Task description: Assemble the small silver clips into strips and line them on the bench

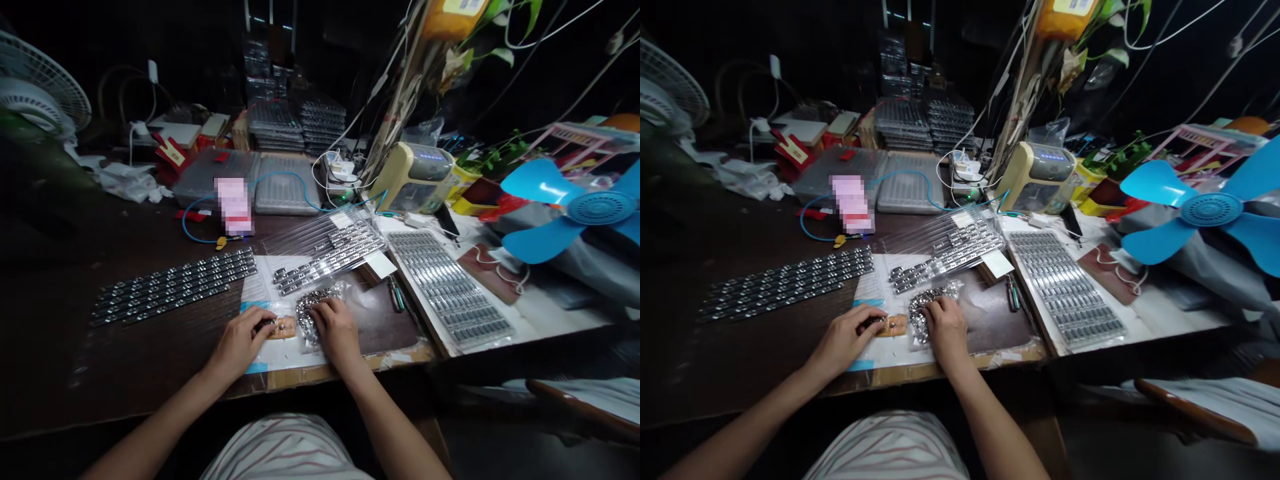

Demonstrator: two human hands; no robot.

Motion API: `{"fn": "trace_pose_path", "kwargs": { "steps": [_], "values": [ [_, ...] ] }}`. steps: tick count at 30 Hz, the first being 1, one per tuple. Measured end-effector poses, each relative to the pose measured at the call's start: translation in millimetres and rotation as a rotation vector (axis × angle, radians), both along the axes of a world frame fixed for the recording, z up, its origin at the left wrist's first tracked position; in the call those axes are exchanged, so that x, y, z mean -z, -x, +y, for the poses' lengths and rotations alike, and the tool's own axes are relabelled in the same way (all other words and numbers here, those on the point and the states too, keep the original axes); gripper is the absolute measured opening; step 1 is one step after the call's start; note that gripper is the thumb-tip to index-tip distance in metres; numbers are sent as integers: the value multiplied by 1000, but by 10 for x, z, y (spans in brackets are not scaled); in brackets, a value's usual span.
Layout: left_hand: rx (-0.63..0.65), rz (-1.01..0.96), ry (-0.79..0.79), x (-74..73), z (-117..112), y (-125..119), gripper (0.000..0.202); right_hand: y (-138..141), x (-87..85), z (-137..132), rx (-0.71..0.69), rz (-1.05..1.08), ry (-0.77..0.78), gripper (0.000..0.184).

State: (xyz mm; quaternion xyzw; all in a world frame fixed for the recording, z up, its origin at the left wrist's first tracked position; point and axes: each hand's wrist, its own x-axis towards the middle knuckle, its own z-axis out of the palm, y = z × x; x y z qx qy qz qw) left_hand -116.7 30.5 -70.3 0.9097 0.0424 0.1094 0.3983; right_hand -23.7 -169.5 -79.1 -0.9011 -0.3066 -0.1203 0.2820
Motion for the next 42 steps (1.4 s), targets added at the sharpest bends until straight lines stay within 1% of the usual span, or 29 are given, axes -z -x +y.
{"fn": "trace_pose_path", "kwargs": {
  "steps": [4,7,11,16,19,22,25,31,35,42],
  "values": [
    [41,-61,-10,41,-32,13,15,21,-3,2,-1,43,-93,10],
    [28,-80,-43,69,-64,34,14,41,-10,-3,-1,70,-142,10],
    [15,-108,-122,103,-106,43,14,45,-1,-9,-8,83,-200,15],
    [7,-111,-198,111,-132,26,13,21,29,-14,-63,77,-260,21],
    [16,-105,-208,86,-138,23,12,12,40,-19,-96,84,-243,20],
    [23,-101,-199,56,-145,22,12,11,30,-23,-97,77,-210,18],
    [29,-79,-192,30,-151,16,13,23,-19,-11,-102,61,-206,18],
    [25,-3,-193,-29,-148,-17,14,85,-139,111,-123,71,-177,6],
    [39,46,-166,-64,-130,-48,13,97,-130,189,-116,86,-145,2],
    [49,-15,-148,-41,-144,-47,13,106,-130,231,-144,86,-98,4]
  ]
}}
